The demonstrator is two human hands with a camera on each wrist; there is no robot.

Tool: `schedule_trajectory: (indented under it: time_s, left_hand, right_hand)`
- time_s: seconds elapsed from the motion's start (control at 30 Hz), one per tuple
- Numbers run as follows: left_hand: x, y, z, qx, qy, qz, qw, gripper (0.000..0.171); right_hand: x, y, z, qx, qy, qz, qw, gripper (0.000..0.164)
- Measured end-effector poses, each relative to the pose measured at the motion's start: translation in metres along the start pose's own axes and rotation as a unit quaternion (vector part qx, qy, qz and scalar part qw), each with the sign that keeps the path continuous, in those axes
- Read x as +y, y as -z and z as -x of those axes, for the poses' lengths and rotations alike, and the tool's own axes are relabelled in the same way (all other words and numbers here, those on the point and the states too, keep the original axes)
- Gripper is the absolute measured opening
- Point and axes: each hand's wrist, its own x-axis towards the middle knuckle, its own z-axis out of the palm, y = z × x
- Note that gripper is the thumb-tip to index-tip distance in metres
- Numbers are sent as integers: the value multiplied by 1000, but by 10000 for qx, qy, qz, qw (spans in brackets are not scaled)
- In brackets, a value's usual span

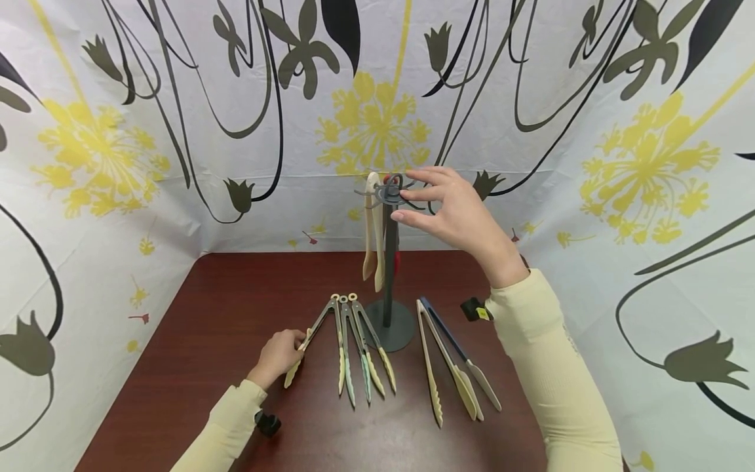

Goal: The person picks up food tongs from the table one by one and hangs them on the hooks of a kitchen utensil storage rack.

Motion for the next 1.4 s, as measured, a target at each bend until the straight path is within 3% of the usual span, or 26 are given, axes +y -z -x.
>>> schedule_trajectory:
  time_s: [0.33, 0.73, 0.87, 1.1, 1.27, 1.4]
  left_hand:
    - [-11, 8, 7, 40, 30, -69, 10000, 30]
    - [-19, 16, 11, -112, 316, -191, 9993, 32]
    - [-10, 8, 9, 50, 291, -179, 9994, 49]
    - [10, -17, 10, 185, 448, -498, 9976, 101]
    - [20, -24, 12, 327, 492, -851, 9946, 110]
    - [25, -22, 13, 306, 552, -850, 9944, 112]
  right_hand:
    - [11, -15, -5, 776, 149, -419, 9960, 39]
    - [9, -18, -8, 546, -587, -953, 9922, 40]
    - [8, -18, -8, 511, -609, -939, 9924, 41]
    - [4, -17, -8, 493, -671, -900, 9925, 40]
    - [0, -17, -8, 449, -839, -843, 9919, 46]
    - [-4, -15, -8, 432, -911, -792, 9917, 57]
